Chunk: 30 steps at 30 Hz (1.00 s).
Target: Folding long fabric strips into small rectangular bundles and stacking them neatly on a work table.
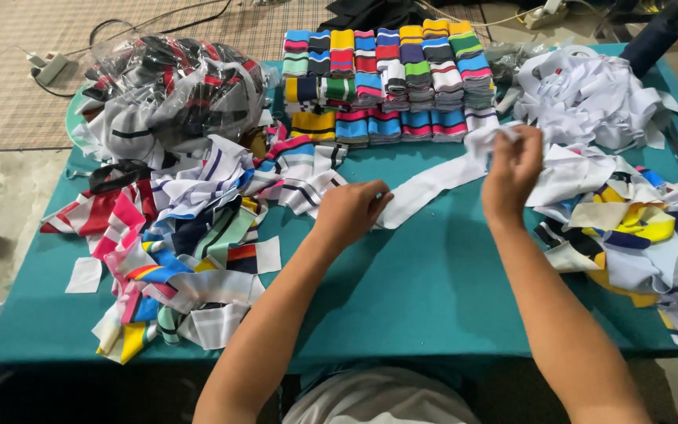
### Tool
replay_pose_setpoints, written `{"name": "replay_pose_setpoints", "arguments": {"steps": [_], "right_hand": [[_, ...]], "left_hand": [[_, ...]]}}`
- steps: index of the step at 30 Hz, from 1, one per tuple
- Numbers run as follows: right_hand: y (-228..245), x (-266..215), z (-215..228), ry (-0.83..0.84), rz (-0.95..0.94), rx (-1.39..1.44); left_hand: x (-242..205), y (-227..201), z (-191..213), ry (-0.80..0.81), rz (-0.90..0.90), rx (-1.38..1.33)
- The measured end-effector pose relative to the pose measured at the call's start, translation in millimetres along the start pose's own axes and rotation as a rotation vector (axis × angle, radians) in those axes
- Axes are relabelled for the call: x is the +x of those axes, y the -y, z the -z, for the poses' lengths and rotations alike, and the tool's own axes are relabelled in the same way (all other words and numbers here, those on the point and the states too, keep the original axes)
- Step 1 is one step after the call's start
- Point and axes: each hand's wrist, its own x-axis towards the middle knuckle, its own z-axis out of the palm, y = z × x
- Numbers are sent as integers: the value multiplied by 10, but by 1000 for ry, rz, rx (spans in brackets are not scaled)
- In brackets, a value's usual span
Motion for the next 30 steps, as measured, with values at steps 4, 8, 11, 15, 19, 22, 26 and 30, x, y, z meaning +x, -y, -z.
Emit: {"name": "replay_pose_setpoints", "arguments": {"steps": [4,8,11,15,19,22,26,30], "right_hand": [[349,-246,-188,488,-104,-4],[340,-376,-270,884,386,-442],[299,-361,-246,890,355,-449],[185,-312,-250,807,271,-444],[138,-271,-205,706,178,-392],[113,-235,-206,616,129,-362],[375,-184,-153,558,66,-240],[317,-249,-171,634,9,-115]], "left_hand": [[59,98,15,-26,-101,-53],[64,370,184,28,128,49],[22,561,197,4,259,234],[-82,975,30,-132,492,536],[-121,1143,231,-117,698,605],[-174,1269,374,-143,844,692],[-115,1015,593,-199,862,554],[7,672,540,-413,366,498]]}}
